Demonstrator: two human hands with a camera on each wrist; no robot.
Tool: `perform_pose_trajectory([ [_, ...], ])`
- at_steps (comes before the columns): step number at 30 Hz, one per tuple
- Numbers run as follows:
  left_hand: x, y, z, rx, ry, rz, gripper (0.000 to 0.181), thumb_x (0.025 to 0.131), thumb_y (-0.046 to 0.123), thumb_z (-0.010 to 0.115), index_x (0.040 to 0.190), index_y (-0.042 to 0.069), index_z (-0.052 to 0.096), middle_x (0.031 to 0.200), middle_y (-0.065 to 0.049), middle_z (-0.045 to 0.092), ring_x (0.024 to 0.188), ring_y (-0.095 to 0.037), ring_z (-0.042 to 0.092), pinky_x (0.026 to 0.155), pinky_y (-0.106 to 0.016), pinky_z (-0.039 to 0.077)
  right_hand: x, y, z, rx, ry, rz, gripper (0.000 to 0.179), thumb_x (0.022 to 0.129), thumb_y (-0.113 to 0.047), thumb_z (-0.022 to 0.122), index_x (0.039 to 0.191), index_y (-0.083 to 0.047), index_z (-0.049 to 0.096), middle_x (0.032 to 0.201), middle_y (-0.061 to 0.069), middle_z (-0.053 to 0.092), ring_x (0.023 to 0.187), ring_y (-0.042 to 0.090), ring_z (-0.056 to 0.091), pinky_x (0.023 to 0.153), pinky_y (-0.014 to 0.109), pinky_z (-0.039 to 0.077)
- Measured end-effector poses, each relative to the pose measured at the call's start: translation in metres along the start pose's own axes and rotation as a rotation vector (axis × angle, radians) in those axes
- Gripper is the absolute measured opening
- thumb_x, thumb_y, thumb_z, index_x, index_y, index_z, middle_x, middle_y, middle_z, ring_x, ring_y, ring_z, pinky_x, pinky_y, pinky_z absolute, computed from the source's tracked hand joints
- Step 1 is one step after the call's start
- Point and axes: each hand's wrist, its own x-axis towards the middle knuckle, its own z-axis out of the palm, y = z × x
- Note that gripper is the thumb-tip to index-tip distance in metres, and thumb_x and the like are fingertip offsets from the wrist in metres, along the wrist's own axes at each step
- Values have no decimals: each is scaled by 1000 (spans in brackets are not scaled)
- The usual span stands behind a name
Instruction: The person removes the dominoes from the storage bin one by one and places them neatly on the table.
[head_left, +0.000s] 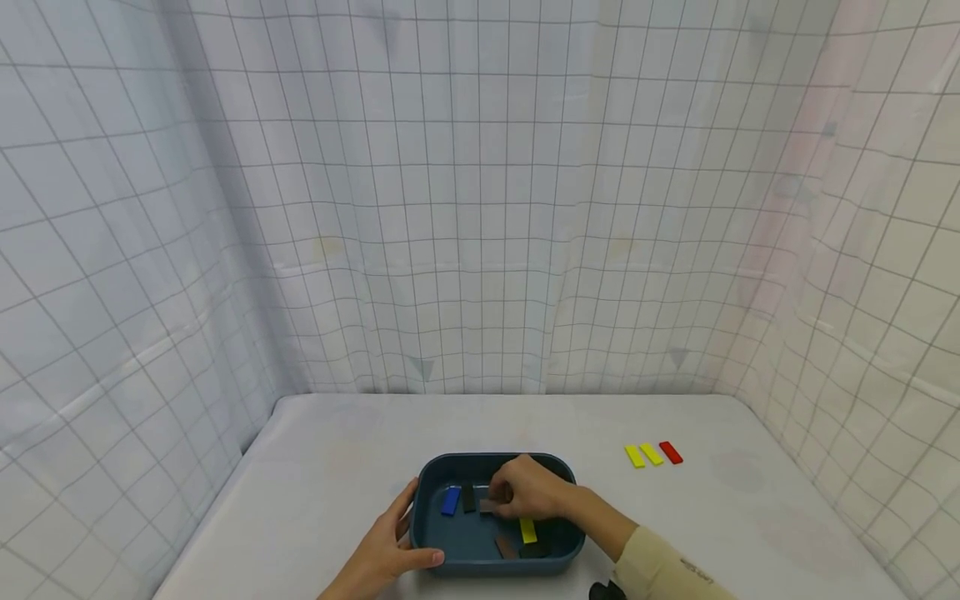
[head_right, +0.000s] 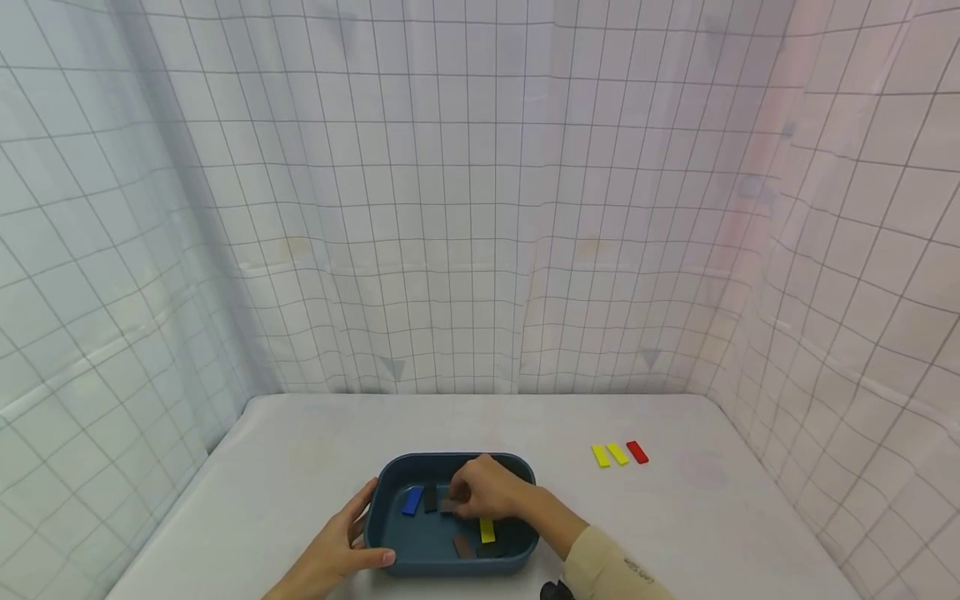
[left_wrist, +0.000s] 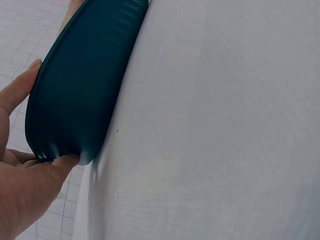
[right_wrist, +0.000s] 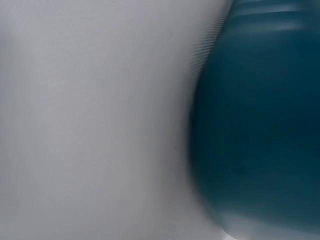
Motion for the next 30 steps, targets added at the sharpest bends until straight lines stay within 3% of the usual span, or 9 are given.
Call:
perform_pose_trajectory([
  [30, 0, 4, 1, 8, 9, -23, 111, 88, 18, 84, 164, -3, 6, 167, -30, 7, 150, -51, 19, 112, -56, 38, -19, -6, -41, 27, 121, -24, 14, 88, -9, 80, 102, -9, 79, 92, -11, 69, 81, 1, 61, 74, 20, 56],
])
